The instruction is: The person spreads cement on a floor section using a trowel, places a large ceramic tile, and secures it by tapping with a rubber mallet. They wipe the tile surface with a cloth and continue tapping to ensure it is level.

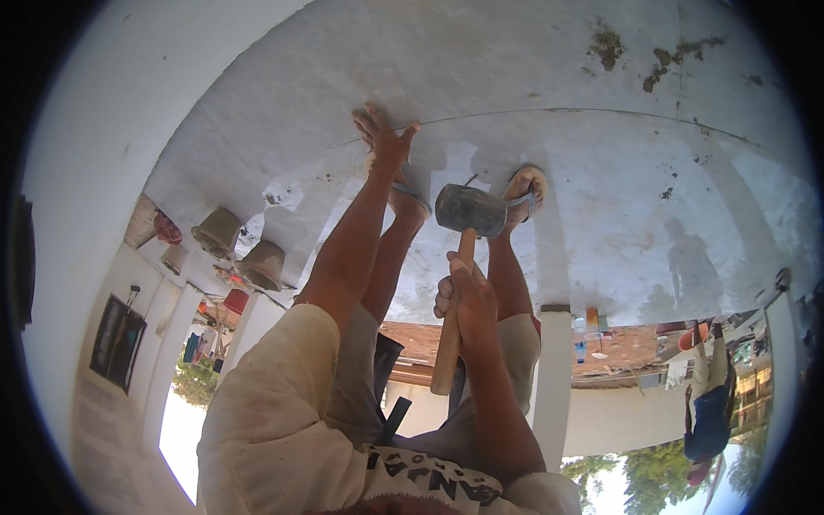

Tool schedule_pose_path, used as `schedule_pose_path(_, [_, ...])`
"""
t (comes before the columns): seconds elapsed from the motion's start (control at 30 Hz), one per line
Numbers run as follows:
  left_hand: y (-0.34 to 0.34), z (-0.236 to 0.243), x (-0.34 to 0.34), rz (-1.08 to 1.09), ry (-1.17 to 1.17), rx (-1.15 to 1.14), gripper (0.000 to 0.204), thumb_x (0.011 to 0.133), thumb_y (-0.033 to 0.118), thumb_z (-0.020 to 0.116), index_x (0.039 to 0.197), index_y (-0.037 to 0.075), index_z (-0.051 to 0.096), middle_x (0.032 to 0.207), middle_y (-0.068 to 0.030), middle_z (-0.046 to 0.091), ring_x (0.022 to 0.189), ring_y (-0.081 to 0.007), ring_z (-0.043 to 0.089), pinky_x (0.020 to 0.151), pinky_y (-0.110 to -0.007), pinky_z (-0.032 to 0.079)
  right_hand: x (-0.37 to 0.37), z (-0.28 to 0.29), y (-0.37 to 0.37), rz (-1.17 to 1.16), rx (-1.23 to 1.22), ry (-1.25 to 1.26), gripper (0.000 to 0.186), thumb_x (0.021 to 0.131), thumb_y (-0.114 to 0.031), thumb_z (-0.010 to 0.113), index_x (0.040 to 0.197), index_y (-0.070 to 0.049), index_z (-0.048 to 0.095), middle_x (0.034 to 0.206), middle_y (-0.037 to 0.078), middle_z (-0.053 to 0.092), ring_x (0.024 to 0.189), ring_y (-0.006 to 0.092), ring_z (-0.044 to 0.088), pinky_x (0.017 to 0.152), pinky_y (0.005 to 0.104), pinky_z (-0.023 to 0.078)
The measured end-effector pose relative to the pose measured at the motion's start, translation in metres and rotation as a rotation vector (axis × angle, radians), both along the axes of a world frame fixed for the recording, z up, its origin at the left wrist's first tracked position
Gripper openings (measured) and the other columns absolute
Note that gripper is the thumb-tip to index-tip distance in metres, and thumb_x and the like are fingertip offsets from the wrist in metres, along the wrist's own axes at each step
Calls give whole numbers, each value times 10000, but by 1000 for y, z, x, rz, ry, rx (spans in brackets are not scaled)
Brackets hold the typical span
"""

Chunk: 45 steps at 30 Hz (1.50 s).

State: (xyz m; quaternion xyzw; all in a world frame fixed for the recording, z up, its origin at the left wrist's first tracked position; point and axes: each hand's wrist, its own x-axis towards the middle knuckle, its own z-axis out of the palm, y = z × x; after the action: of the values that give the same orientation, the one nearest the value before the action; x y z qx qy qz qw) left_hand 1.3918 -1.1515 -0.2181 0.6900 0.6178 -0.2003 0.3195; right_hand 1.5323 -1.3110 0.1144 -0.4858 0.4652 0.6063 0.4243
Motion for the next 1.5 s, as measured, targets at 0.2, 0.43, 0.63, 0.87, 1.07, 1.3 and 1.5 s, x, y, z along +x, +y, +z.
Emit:
schedule_pose_path(0.2, [2, 14, -3, -100, 55, 13, 1162, 810, 380, 768, 1562, 62, -59, 1577, -323, -140, 1481, -486, -1, 1200, -503, 197, -1, -1, -11, 10, 44, -34, 405, 995, -327, 564, 1268, -35, 497, 687, -7, 479, 559, 79, 471, 524, 234, 417])
schedule_pose_path(0.43, [3, 121, -43, -327, 246, -574, 668, 898, 455, 584, 1358, -22, 497, 1381, -285, 512, 1287, -402, 501, 1051, -468, 423, -21, -13, -47, 154, 17, -175, 247, 963, -286, 607, 1098, -85, 555, 699, -5, 524, 559, 90, 521, 508, 243, 457])
schedule_pose_path(0.63, [-39, 265, -120, -316, 197, -626, 792, 908, 489, 577, 1436, -76, 407, 1417, -280, 493, 1348, -383, 457, 1118, -402, 362, -32, 15, -109, 68, 3, 11, 177, 933, -272, 624, 974, -109, 572, 671, -8, 525, 524, 99, 519, 483, 262, 455])
schedule_pose_path(0.87, [-120, 498, -144, 662, 144, -965, 805, 956, 584, 488, 1451, -44, 398, 1434, -210, 493, 1298, -272, 495, 1106, -376, 358, 48, 116, -178, 172, 42, -96, 191, 921, -263, 647, 987, -112, 552, 700, -1, 522, 529, 113, 524, 466, 276, 463])
schedule_pose_path(1.07, [-193, 548, -192, 507, -140, -947, 773, 955, 579, 492, 1428, -29, 424, 1382, -176, 538, 1233, -254, 540, 1063, -386, 402, 112, 190, -237, 606, -9, -527, 226, 928, -281, 631, 962, -67, 565, 646, 14, 525, 493, 134, 525, 443, 298, 456])
schedule_pose_path(1.3, [-226, 645, -187, 347, -213, -960, 803, 925, 556, 569, 1441, -38, 407, 1351, -192, 562, 1208, -256, 560, 1015, -384, 447, 124, 224, -309, 892, -148, -491, 265, 891, -262, 655, 884, -4, 597, 632, 69, 574, 504, 204, 568, 471, 373, 480])
schedule_pose_path(1.5, [-272, 669, -244, 333, -59, -1048, 826, 882, 653, 552, 1476, 92, 424, 1421, -167, 530, 1309, -319, 498, 1054, -587, 391, 87, 254, -323, 1309, -123, -459, 314, 881, -277, 670, 802, 22, 618, 640, 108, 601, 515, 232, 584, 480, 398, 480])
